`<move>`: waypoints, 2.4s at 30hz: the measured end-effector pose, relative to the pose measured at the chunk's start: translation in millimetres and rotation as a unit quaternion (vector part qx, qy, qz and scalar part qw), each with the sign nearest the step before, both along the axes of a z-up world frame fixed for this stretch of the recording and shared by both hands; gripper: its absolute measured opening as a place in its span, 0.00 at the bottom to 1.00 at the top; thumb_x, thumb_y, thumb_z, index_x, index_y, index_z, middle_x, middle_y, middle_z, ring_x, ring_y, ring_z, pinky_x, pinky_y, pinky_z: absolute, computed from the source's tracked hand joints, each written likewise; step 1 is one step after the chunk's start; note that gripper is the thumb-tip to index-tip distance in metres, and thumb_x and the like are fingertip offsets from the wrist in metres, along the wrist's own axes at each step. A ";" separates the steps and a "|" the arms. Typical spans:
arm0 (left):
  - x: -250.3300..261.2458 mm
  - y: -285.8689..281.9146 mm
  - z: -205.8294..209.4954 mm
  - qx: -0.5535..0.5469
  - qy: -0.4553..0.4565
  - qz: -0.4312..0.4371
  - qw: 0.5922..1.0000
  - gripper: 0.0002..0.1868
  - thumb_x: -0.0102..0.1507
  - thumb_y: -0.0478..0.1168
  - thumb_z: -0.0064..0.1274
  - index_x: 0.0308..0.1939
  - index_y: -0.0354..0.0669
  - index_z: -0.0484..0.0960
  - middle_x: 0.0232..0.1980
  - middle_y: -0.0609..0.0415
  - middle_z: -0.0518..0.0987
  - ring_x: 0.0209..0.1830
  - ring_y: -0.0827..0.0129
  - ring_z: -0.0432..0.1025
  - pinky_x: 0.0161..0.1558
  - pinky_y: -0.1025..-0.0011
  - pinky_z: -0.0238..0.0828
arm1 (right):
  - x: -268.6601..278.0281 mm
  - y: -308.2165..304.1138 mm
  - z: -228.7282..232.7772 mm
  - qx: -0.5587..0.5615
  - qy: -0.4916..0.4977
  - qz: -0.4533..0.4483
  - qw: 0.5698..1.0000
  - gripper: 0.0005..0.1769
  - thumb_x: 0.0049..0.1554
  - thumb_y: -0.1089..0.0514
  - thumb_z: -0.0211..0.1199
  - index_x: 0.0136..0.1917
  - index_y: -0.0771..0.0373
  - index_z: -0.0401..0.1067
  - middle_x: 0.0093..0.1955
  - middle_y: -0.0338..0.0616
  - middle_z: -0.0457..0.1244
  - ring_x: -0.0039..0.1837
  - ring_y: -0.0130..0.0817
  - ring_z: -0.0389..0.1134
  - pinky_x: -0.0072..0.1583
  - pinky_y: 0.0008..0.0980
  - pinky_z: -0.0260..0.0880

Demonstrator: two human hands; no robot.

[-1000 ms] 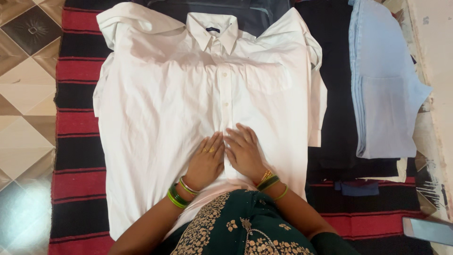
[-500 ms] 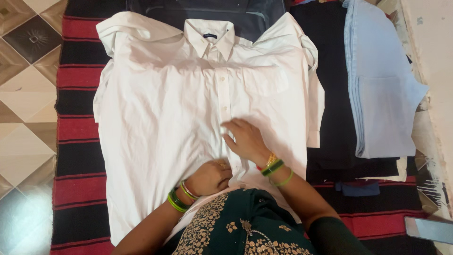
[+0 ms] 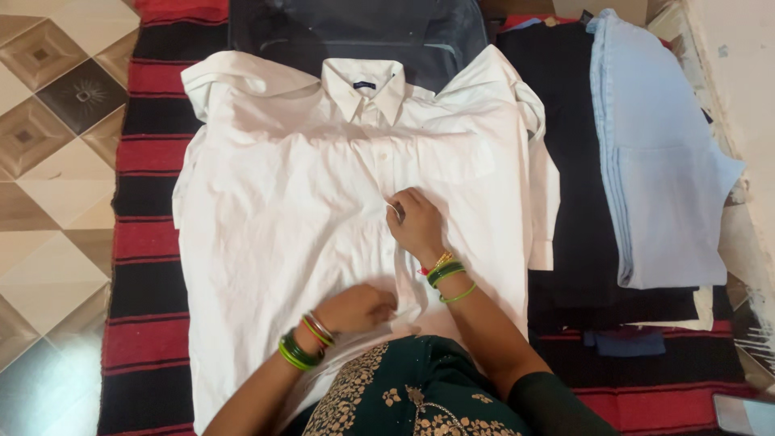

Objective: The person unbuttons a white collared shirt by hand while it lies flat on a rug, then lifts the shirt to place it inside an open suitcase.

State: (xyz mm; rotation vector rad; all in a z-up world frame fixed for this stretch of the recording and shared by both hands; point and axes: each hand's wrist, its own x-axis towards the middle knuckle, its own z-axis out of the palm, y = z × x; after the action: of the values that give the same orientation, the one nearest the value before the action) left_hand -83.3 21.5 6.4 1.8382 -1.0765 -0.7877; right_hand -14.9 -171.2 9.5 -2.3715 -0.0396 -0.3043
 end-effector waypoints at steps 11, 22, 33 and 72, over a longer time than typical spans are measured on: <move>92.4 -29.2 26.8 -0.163 -0.200 0.391 0.883 0.12 0.59 0.29 0.53 0.47 0.37 0.78 0.54 0.46 0.81 0.55 0.50 0.76 0.56 0.59 0.73 | 10.4 -19.8 -31.2 0.335 0.032 0.029 0.941 0.02 0.56 0.68 0.64 0.42 0.66 0.71 0.52 0.42 0.71 0.44 0.18 0.68 0.46 0.22 0.70; 78.6 -35.4 -2.7 -0.106 -0.346 0.366 0.857 0.21 0.59 0.30 0.58 0.56 0.30 0.77 0.62 0.41 0.76 0.70 0.47 0.68 0.66 0.55 0.66 | 16.4 -14.8 -43.6 0.389 0.080 0.044 0.917 0.04 0.58 0.69 0.62 0.44 0.64 0.70 0.48 0.38 0.69 0.45 0.17 0.66 0.47 0.21 0.67; 82.6 -36.7 0.5 -0.105 -0.351 0.360 0.858 0.20 0.59 0.30 0.59 0.55 0.31 0.78 0.62 0.42 0.77 0.69 0.49 0.69 0.66 0.56 0.67 | 17.9 -13.8 -45.9 0.395 0.100 0.032 0.912 0.07 0.59 0.74 0.58 0.47 0.65 0.67 0.44 0.34 0.64 0.46 0.16 0.64 0.49 0.20 0.67; 83.3 -37.4 -9.3 -0.103 -0.339 0.363 0.862 0.18 0.58 0.31 0.54 0.52 0.32 0.78 0.58 0.42 0.77 0.64 0.50 0.71 0.64 0.56 0.66 | 16.0 -8.6 -26.4 0.260 0.074 0.047 0.962 0.10 0.57 0.74 0.59 0.52 0.68 0.73 0.48 0.42 0.68 0.50 0.27 0.71 0.53 0.27 0.73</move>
State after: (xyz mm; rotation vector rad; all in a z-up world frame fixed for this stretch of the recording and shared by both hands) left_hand 0.1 -15.9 -2.9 2.1464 -0.7039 0.4417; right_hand 1.2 -179.8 -16.9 -1.8548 -0.0012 -0.0750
